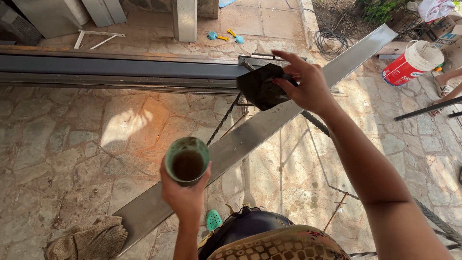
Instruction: Sanding a long metal beam using a sanding block and wiping it with a cloth and liquid for surface preparation.
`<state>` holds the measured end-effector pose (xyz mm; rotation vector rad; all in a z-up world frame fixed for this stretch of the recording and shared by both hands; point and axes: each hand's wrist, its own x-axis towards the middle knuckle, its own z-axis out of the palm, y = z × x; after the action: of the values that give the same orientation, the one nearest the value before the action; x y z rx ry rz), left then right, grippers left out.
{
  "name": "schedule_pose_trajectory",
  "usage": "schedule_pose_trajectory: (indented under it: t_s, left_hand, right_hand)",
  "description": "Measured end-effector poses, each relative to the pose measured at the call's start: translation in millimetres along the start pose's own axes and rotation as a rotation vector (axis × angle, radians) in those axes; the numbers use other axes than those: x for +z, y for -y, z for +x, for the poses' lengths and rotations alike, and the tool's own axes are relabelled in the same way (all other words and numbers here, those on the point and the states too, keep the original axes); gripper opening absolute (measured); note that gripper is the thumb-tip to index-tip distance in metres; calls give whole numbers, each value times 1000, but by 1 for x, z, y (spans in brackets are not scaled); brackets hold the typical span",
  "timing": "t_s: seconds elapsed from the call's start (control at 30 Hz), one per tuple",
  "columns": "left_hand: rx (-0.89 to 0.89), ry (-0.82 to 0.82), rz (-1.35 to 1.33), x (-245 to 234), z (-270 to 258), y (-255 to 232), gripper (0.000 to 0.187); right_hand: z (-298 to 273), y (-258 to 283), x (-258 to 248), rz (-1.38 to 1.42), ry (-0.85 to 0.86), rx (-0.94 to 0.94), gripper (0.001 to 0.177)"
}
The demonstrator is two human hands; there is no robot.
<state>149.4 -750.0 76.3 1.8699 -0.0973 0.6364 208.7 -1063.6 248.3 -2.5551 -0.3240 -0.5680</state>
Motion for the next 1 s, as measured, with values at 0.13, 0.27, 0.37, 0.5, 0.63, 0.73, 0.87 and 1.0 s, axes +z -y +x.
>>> schedule_pose_trajectory:
  t_s: [0.13,0.27,0.37,0.5,0.63,0.73,0.87,1.0]
  left_hand:
    - [-28,-44,73,-14,0,3,92]
    - [-36,-131,40,-20,-10,3,89]
    - [-51,-226,90,-17,-14,-8,88]
    - [-146,-273,252,-12,-17,-9,93]
    - [-320,-324,264,-6,-16,-21,99]
    - [-167,-236,188,-18,-29,-17,122]
    - [-4,-139,742,-61,-58,17,115]
    - [202,-226,1169,-121,-49,15,67]
  right_hand:
    - [-32,-51,-2,-110,-87,58,56]
    - [-94,-118,33,-280,-167,18,52]
    - [-136,-152,62,-258,-81,-43,39]
    - [-160,-160,67,-294,212,-107,59]
    - [-128,-127,41,-73,251,4,67]
    - [-108,-134,56,-95,366,-14,87]
    - [-94,-128,94,-294,578,48,110]
    - [-120,-79,114,-164,445,-305,118]
